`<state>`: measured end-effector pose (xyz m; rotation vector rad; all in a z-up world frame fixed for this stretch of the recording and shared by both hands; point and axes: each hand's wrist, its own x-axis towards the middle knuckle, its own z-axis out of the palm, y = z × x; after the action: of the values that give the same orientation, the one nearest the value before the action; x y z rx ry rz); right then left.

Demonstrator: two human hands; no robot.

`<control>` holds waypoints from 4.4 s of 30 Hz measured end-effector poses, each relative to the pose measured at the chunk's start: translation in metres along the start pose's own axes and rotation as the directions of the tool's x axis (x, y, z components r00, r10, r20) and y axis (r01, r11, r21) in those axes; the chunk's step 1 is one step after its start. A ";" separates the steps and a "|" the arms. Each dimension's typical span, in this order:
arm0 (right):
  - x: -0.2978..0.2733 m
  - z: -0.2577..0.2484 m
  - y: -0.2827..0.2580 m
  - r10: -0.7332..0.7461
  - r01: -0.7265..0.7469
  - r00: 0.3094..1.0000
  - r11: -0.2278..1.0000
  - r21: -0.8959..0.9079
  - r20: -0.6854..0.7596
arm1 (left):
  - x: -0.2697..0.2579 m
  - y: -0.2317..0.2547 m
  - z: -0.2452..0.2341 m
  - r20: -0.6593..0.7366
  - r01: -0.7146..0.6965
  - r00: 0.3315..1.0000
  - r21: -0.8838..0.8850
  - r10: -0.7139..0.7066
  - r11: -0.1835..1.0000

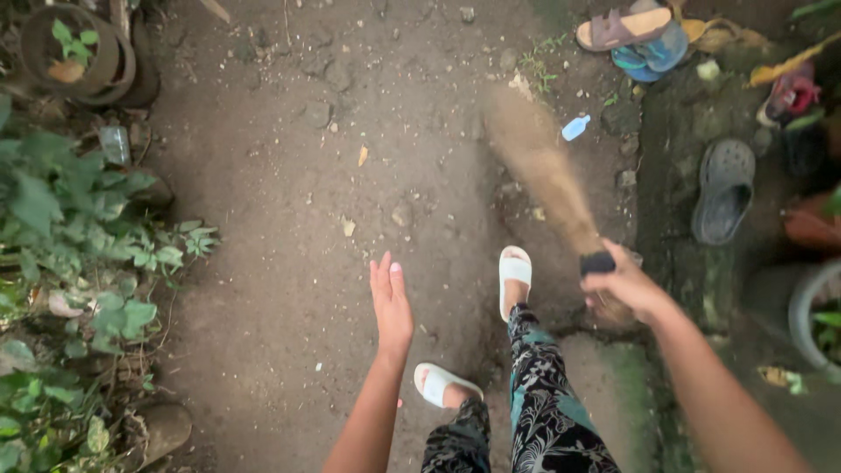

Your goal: The person sweeps a dirt path in a garden using a traditional straw broom. They move along the path, sweeping debris and dust from the ground, navigating around potted plants and concrete steps.

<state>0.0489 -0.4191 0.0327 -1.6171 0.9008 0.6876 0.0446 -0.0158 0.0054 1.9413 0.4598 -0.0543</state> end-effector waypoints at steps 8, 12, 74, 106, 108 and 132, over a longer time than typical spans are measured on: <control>0.165 0.017 -0.020 -0.016 0.024 0.989 0.998 -0.054 0.149 | 0.085 0.049 0.101 -0.044 -0.023 0.999 0.019 0.024 1.000; 0.110 -0.099 -0.074 -0.121 0.213 0.804 0.973 -0.092 0.582 | 0.119 0.093 0.157 -0.015 -0.008 1.000 0.022 0.008 1.000; 0.208 0.111 -0.272 0.114 0.183 0.719 0.921 -0.345 0.685 | 0.150 0.103 0.114 -0.402 0.194 0.883 -0.161 -0.244 0.968; 0.121 0.235 -0.106 0.278 -0.374 0.887 0.902 0.218 0.369 | 0.174 0.057 -0.039 -0.335 0.189 0.907 -0.216 -0.255 0.958; 0.095 0.295 -0.091 0.496 -0.458 0.751 0.867 -0.197 0.437 | 0.178 0.057 -0.041 -0.340 0.189 0.907 -0.199 -0.249 0.962; 0.143 0.424 -0.093 0.262 -0.129 0.800 0.954 -0.272 0.539 | 0.198 0.008 -0.135 -0.441 0.156 0.873 -0.148 -0.206 0.977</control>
<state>0.2133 -0.0253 -0.1296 -1.3843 0.5569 1.3802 0.2068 0.1598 0.0195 1.7929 0.9384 0.3076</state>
